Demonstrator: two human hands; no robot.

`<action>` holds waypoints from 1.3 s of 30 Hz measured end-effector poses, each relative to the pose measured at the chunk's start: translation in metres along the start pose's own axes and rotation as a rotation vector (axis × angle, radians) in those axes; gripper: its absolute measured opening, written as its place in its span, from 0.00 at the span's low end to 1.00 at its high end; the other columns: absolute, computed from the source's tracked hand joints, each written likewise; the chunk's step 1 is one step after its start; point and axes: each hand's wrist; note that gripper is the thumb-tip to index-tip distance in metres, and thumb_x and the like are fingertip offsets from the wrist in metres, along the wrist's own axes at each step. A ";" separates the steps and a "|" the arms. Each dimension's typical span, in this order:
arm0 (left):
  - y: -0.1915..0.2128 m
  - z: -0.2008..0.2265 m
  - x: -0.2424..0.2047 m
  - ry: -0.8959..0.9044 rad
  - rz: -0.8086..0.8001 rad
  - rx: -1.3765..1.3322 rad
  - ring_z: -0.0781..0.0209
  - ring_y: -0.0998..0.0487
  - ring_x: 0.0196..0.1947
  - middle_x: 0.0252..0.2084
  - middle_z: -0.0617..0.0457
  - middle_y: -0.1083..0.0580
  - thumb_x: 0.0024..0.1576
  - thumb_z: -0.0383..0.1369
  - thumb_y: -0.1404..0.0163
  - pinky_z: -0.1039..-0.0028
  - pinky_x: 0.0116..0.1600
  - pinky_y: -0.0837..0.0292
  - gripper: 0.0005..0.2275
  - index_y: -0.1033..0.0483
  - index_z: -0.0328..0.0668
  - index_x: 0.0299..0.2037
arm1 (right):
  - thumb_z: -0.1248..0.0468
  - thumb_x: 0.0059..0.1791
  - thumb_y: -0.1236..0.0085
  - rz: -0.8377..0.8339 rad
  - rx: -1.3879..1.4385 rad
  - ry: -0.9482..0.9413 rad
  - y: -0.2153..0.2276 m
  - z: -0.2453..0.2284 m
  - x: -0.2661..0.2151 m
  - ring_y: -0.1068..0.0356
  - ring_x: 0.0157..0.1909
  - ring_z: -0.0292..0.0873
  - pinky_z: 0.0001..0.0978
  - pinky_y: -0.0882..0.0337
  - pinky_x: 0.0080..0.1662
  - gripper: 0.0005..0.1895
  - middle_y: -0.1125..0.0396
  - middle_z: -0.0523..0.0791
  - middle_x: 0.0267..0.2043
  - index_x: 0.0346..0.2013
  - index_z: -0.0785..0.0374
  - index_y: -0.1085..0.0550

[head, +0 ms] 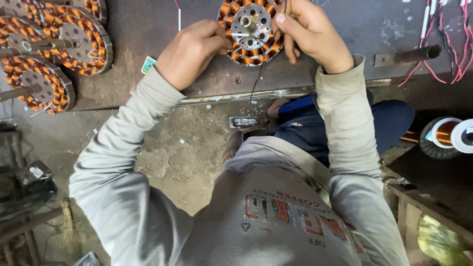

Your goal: The person sits on the floor and works on a motor stator, stripping wire insulation, inserting wires into slots, and securing them with white tape. They use scissors to cut wires and a screwdriver to adjust components.

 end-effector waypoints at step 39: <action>-0.080 -0.023 0.042 0.270 0.278 0.050 0.35 0.22 0.31 0.26 0.37 0.24 0.41 0.31 0.40 0.54 0.36 0.26 0.08 0.24 0.33 0.23 | 0.71 0.61 0.38 0.089 -0.262 0.123 -0.020 0.005 0.011 0.30 0.48 0.31 0.21 0.32 0.50 0.27 0.30 0.44 0.48 0.71 0.69 0.39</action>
Point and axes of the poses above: each hand's wrist, its own x-axis towards the middle knuckle, its own y-axis out of the back of the hand, z = x × y
